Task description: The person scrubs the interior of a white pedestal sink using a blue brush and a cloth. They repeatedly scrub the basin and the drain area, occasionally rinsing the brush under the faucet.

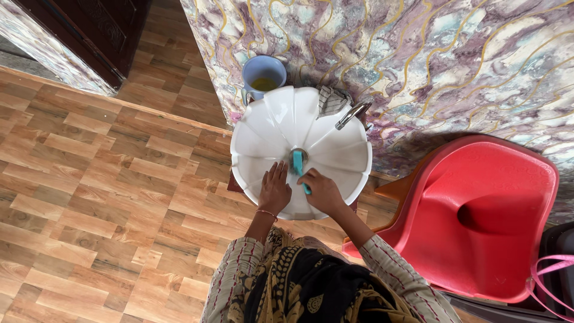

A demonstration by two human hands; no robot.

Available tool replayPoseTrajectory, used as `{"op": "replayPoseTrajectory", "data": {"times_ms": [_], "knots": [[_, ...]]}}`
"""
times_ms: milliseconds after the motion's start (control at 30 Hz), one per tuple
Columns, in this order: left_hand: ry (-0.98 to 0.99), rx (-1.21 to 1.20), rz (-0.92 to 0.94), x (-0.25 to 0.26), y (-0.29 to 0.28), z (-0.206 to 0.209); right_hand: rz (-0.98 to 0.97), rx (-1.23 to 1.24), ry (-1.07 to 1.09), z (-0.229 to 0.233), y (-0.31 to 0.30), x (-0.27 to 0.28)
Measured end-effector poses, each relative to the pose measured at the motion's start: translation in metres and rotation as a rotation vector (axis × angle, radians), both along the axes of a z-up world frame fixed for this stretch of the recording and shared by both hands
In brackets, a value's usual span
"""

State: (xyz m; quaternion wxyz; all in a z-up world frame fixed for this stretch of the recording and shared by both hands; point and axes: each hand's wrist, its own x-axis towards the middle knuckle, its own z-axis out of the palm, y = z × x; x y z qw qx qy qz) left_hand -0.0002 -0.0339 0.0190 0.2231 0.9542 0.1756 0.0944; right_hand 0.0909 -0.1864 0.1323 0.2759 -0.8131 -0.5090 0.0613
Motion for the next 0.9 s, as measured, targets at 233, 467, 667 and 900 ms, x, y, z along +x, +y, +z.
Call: {"op": "replayPoseTrajectory", "data": {"times_ms": [233, 467, 667, 900], "knots": [[-0.015, -0.007, 0.017, 0.002, 0.003, -0.003, 0.061, -0.133, 0.039, 0.011, -0.007, -0.015], [-0.019, -0.013, -0.002, 0.002, 0.003, -0.002, 0.045, -0.153, 0.051, 0.005, -0.014, -0.015], [-0.002, -0.023, 0.007, 0.002, 0.003, -0.003, -0.001, -0.162, -0.040, -0.001, -0.008, -0.010], [0.009, -0.012, 0.004, 0.001, 0.002, -0.003, 0.074, -0.231, 0.015, 0.014, -0.006, -0.030]]}}
